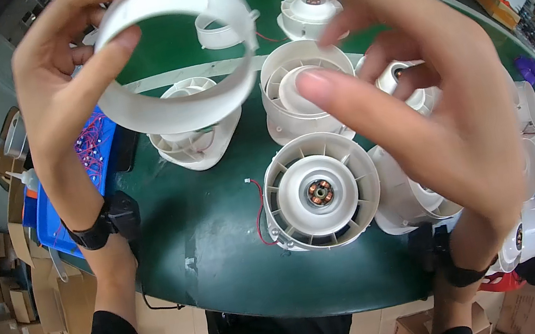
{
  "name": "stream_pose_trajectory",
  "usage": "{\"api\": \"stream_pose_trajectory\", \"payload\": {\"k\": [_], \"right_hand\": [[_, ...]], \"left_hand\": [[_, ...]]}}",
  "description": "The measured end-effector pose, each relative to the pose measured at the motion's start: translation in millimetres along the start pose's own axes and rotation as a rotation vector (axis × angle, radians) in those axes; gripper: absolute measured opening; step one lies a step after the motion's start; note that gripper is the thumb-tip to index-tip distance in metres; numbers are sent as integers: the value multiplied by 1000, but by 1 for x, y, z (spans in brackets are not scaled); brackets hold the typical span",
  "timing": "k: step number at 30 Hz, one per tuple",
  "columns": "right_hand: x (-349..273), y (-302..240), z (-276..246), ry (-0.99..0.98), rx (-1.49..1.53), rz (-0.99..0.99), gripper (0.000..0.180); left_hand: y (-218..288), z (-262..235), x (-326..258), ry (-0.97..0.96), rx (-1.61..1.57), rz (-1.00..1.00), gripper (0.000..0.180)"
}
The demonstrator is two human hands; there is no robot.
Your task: The person assembles white plastic electrical housing units on a green workbench. They pick up the base and cover, align them, and snap them together. The person repeatedly moves between the workbench and a cardboard box on the floor to retrieve new components and place finished units.
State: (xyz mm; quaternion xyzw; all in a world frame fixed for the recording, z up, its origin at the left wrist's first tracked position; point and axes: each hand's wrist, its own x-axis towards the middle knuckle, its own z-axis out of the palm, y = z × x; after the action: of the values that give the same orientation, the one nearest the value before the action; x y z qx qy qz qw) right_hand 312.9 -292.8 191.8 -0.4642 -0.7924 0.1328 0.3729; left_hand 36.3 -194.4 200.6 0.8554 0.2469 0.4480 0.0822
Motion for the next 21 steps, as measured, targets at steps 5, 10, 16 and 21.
{"api": "stream_pose_trajectory", "payload": {"k": [5, 10, 16, 21], "right_hand": [[12, -14, 47, 100, 474, 142, 65], [10, -5, 29, 181, 407, 200, 60], [10, -3, 17, 201, 218, 231, 62], [9, -4, 23, 184, 146, 28, 60]], "left_hand": [[31, 0, -2, 148, -278, 80, 46], [28, -4, 1, 137, -541, 57, 71], [33, -4, 2, -167, -412, -116, 65], [32, 5, 6, -205, -259, 0, 67]]}}
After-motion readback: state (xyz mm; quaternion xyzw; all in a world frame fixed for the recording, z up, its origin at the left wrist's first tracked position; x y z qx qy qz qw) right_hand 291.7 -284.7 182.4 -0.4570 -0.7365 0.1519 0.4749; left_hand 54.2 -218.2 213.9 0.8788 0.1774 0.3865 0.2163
